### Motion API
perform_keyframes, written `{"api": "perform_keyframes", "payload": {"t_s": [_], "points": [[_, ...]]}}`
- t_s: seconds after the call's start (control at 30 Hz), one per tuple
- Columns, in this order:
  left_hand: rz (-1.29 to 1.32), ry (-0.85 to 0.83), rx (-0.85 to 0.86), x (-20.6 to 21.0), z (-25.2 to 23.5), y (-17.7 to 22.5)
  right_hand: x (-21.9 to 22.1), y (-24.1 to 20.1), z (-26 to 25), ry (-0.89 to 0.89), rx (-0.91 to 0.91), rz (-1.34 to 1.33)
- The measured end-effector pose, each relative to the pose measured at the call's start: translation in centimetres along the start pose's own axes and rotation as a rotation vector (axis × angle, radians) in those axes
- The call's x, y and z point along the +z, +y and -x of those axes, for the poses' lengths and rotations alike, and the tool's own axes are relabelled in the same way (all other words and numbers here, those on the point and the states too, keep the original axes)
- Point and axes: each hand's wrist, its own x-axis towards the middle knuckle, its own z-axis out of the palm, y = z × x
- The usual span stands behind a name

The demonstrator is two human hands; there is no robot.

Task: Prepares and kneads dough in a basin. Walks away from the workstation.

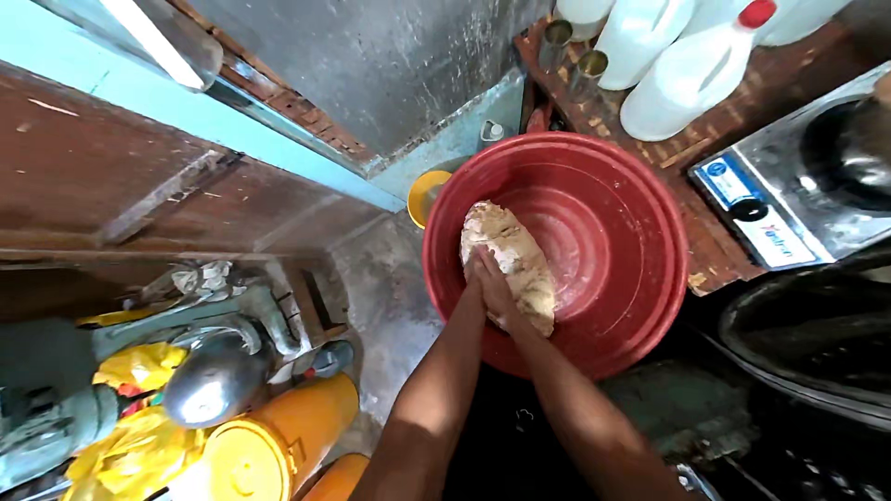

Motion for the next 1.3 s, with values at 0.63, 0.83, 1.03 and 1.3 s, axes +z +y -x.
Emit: {"api": "perform_keyframes", "payload": {"t_s": [0.63, 0.83, 1.03, 1.3], "points": [[-0.086, 0.238, -0.295, 4.8, 3.2, 3.5, -7.3, -4.6, 1.2, 0.292, 0.242, 0.123], [0.503, 0.293, -0.154, 5.8, 7.0, 3.8, 0.2, -8.6, 7.7, 0.091, 0.449, 0.104], [0.415, -0.199, -0.176, 5.4, 11.8, 5.6, -4.2, -6.2, 0.6, 0.278, 0.534, 0.204], [-1.281, -0.386, 0.188, -0.6, 8.6, 8.9, 1.4, -10.2, 3.8, 0.343, 0.214, 0.003]]}}
